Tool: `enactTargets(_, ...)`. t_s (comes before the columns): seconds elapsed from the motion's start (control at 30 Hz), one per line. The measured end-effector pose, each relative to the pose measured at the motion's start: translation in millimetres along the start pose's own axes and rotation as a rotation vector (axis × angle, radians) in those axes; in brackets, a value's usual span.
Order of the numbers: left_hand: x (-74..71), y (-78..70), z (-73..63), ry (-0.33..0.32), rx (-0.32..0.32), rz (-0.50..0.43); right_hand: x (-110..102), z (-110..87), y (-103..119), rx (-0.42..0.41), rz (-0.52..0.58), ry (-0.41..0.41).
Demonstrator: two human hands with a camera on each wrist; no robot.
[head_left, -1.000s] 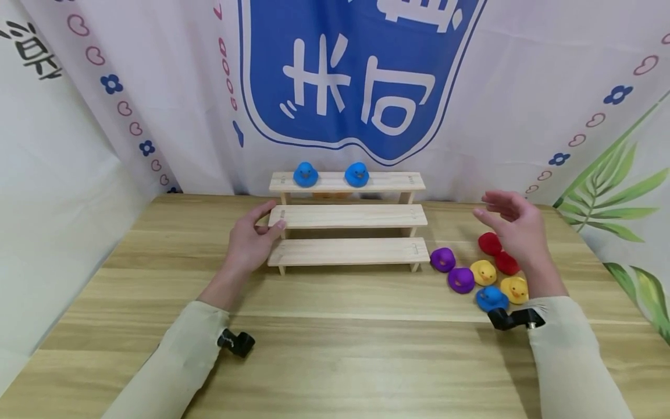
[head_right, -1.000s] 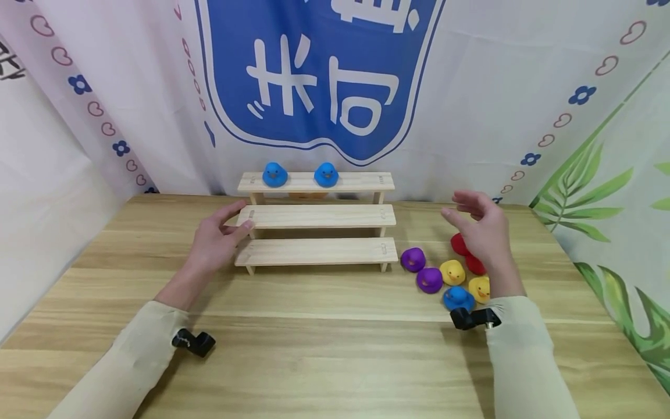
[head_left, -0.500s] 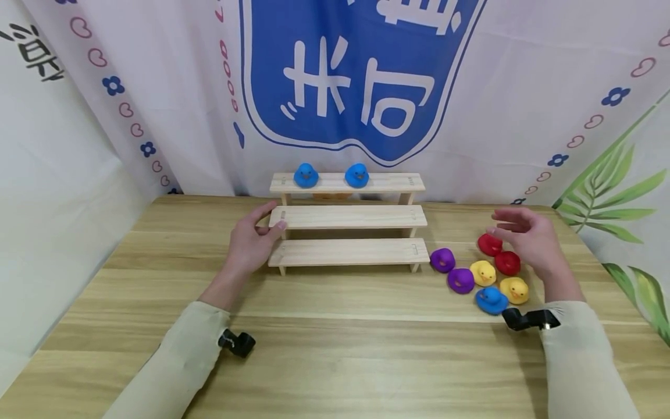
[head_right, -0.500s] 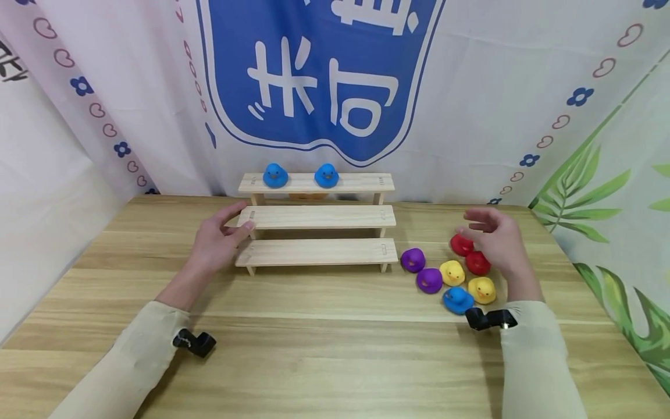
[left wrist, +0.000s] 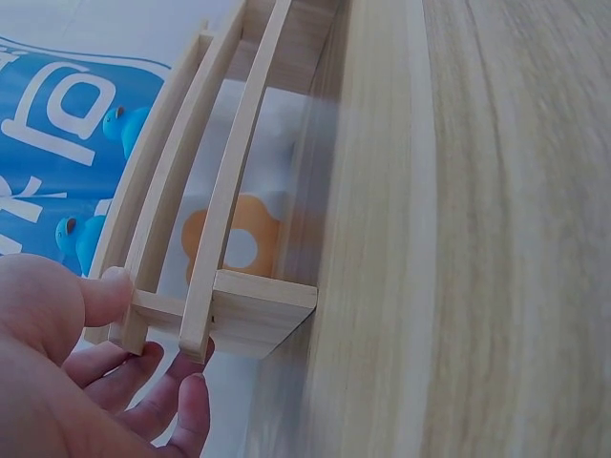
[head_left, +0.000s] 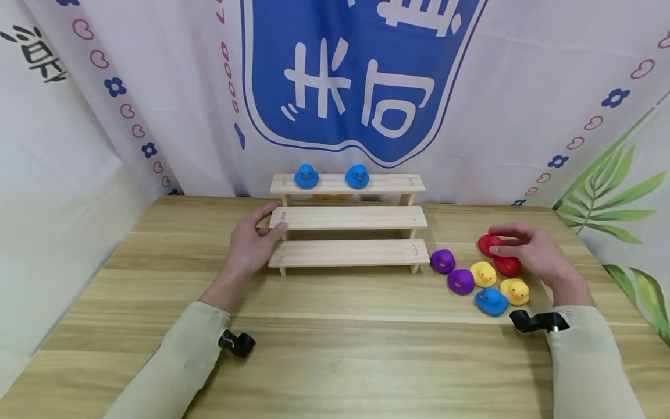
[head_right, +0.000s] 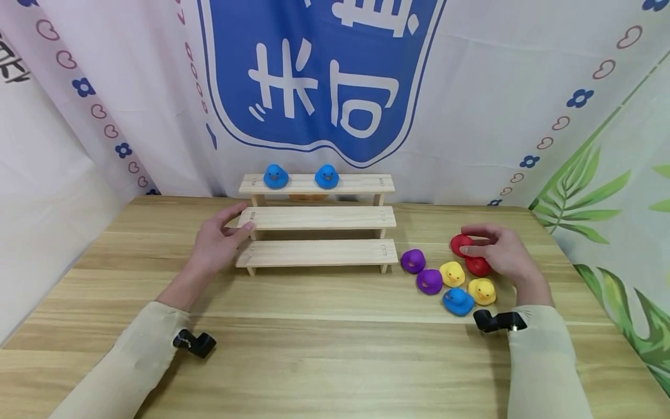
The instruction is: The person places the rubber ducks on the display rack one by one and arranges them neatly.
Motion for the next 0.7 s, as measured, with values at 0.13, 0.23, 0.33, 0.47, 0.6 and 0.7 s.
enactTargets(0.13, -0.3, 0.4, -0.2, 0.001, 0.006, 0.003, 0.5, 2.0, -2.2, 0.008, -0.006, -0.005)
enactTargets(0.23, -0.3, 1.2, -0.4, 0.001, 0.007, 0.005, 0.2, 2.6, -3.8, 0.019, -0.019, -0.011)
enactTargets(0.33, 0.4, 1.8, -0.2, 0.0, 0.009, 0.006, -0.6, 2.1, -5.4, 0.028, -0.043, -0.017)
enactTargets(0.47, 2.7, 0.7, 2.0, 0.001, 0.014, -0.007, -3.4, 0.7, -7.0, 0.033, -0.093, -0.037)
enactTargets(0.6, 2.9, 0.5, 2.0, -0.002, 0.004, -0.012, -4.2, 1.3, -6.3, 0.033, -0.135, -0.059)
enactTargets(0.7, 0.8, 1.6, 0.5, -0.004, -0.012, -0.006, -2.3, 2.2, -2.3, 0.032, -0.14, -0.073)
Point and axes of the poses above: each hand's wrist, its own z-axis towards the middle knuckle, its own x-axis out of the palm, y = z × x, the point moved 7 cm from there along z, towards the middle knuckle, and after that the axes turned 11 degrees about x, right-handed, at the moved point
